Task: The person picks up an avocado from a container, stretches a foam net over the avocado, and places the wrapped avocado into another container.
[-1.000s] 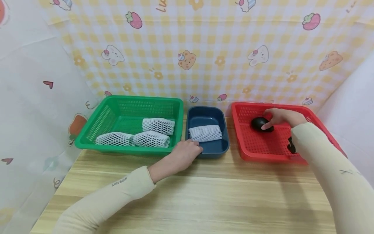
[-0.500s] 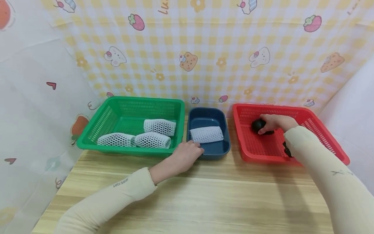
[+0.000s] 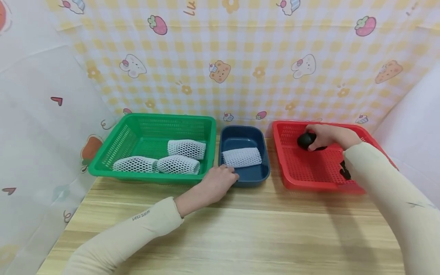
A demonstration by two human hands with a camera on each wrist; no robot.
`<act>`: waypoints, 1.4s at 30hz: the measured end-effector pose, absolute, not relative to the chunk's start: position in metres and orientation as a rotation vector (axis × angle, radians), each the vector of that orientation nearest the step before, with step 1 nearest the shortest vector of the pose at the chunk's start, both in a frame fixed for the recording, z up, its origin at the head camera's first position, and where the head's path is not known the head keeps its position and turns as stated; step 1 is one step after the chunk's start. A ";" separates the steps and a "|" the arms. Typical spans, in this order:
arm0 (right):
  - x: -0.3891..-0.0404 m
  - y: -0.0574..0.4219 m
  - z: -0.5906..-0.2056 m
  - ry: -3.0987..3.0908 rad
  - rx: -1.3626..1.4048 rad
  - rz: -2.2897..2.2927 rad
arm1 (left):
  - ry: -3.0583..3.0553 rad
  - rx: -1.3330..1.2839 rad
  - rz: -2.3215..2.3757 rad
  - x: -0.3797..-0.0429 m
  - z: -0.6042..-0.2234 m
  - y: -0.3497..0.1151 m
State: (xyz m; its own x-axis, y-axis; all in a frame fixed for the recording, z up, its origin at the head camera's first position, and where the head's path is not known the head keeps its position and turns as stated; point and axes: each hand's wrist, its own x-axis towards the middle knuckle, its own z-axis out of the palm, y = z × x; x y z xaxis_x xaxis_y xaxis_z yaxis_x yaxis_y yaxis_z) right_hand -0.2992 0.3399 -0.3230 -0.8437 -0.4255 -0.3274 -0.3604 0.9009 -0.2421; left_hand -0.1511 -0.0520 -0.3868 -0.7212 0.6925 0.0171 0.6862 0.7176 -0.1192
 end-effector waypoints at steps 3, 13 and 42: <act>-0.294 0.335 -0.316 2.710 -0.626 -0.254 | -2.856 -1.143 0.160 -0.151 -0.387 -0.052; -0.265 0.311 -0.308 2.755 -0.726 -0.398 | -2.860 -1.133 0.167 -0.150 -0.388 -0.052; -0.157 0.225 -0.304 2.678 -1.179 -0.433 | -2.842 -1.131 0.178 -0.151 -0.390 -0.051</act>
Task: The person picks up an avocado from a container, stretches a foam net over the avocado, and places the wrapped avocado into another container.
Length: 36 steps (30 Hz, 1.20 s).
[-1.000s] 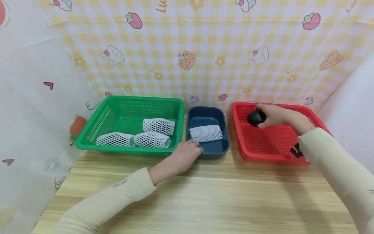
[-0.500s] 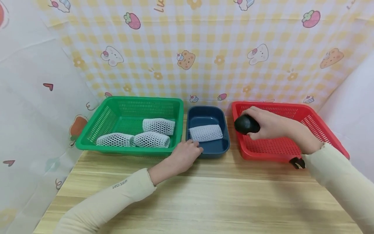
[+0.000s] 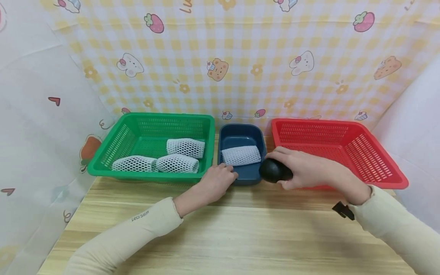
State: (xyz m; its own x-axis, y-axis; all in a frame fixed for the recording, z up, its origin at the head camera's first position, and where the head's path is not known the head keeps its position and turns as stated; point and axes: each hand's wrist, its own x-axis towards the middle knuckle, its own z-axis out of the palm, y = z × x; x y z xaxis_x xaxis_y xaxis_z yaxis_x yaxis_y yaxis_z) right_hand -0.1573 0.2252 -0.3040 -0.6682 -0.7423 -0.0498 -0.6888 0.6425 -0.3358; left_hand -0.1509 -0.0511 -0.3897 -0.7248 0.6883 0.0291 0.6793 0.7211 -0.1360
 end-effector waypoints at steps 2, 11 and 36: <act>-0.151 0.219 -0.307 2.663 -1.195 -0.400 | -2.839 -1.131 0.177 -0.151 -0.389 -0.051; -0.125 0.193 -0.346 2.483 -1.239 -0.222 | -2.882 -1.128 0.204 -0.150 -0.389 -0.051; -0.127 0.188 -0.365 2.383 -1.137 -0.312 | -2.933 -1.231 0.030 -0.160 -0.381 -0.054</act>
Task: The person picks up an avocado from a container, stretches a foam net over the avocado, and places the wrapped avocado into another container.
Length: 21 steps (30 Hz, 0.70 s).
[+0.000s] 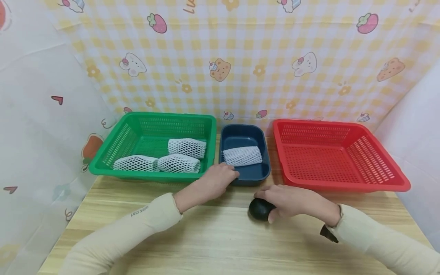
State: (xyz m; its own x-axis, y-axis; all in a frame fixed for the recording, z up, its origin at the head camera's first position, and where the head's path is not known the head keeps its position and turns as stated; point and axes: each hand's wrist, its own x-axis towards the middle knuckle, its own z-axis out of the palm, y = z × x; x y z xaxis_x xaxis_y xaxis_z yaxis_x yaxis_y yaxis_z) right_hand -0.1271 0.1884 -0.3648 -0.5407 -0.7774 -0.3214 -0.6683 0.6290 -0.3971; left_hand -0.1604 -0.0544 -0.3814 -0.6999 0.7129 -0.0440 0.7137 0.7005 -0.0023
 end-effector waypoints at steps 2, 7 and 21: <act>-0.127 0.188 -0.365 2.385 -1.139 -0.315 | 2.801 1.184 0.092 -0.165 -0.376 -0.055; -0.127 0.188 -0.367 2.392 -1.135 -0.303 | 2.666 1.120 0.306 -0.180 -0.363 -0.052; -0.127 0.184 -0.364 2.387 -1.055 -0.262 | 2.622 1.048 0.325 -0.204 -0.357 -0.025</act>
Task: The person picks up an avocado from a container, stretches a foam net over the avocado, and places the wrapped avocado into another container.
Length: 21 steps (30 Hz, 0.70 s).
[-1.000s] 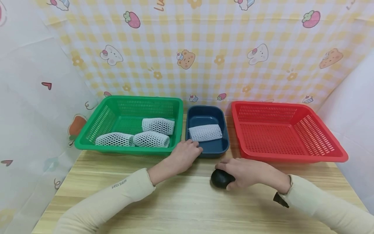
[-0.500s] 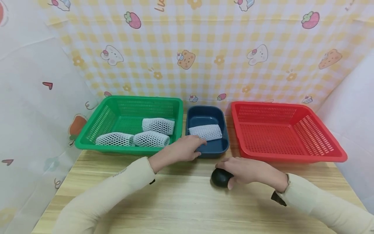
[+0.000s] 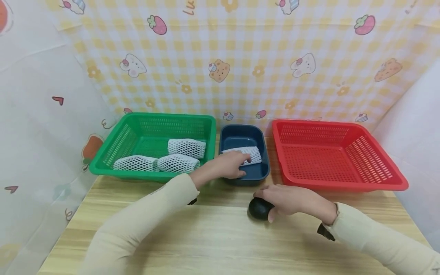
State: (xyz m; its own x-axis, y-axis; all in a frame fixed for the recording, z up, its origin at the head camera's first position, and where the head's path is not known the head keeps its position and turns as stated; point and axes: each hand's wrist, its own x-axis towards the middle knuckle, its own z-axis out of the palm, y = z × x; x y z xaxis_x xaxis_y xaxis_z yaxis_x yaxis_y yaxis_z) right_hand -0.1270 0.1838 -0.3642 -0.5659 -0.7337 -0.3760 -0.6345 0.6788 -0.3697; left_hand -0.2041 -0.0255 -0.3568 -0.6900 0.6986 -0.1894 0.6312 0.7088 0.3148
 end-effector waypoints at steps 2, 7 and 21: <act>-0.127 0.184 -0.365 2.387 -1.064 -0.255 | 2.647 1.029 0.343 -0.207 -0.360 -0.020; -0.128 0.183 -0.365 2.391 -1.056 -0.239 | 2.758 0.915 0.404 -0.213 -0.364 -0.005; -0.127 0.183 -0.363 2.390 -1.012 -0.220 | 2.777 0.636 0.263 -0.232 -0.361 0.025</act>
